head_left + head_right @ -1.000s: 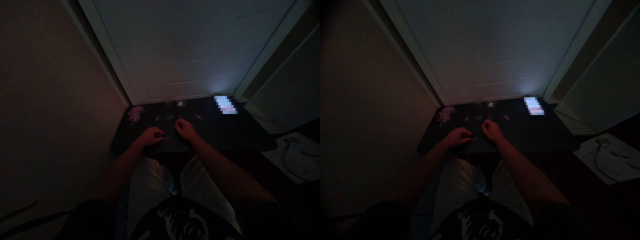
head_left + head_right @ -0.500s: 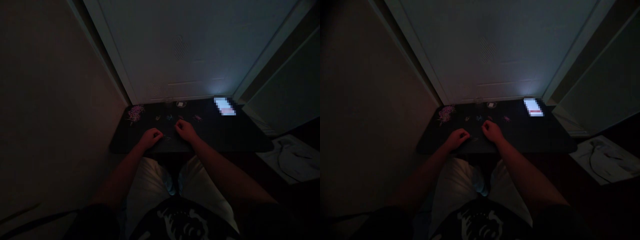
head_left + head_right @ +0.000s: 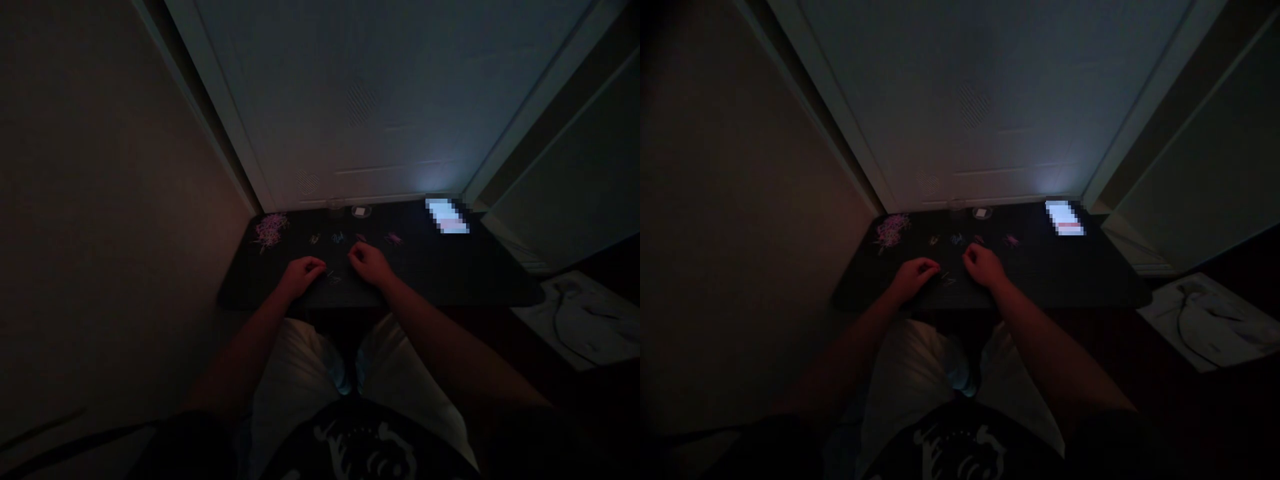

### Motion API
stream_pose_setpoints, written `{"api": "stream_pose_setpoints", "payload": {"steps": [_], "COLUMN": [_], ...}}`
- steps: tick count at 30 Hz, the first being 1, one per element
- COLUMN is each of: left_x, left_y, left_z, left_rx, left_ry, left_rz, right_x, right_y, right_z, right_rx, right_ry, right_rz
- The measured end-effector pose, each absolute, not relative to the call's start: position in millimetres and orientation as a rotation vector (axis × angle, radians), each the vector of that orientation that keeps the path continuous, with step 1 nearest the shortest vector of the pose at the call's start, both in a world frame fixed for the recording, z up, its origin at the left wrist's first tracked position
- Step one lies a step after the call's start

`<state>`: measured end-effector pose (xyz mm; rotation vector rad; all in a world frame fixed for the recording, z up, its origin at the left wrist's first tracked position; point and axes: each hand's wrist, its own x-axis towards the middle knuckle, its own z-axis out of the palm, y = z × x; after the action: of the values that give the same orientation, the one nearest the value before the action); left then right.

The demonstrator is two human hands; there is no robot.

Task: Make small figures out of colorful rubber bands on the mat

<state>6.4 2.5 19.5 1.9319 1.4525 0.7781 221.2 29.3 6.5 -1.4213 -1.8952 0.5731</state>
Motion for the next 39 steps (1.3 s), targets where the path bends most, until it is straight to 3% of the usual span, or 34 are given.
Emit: {"api": "stream_pose_setpoints", "payload": {"steps": [13, 39], "left_x": [44, 49], "left_y": [27, 20], "left_z": [12, 6], "left_rx": [1.746, 1.893], "left_ry": [1.37, 1.405], "left_rz": [1.04, 0.932], "right_x": [221, 219], "right_y": [30, 32], "right_z": [-1, 1], "right_rx": [-1.173, -1.266], "right_ry": [-1.969, -1.995], "right_rz": [0.682, 0.618]}}
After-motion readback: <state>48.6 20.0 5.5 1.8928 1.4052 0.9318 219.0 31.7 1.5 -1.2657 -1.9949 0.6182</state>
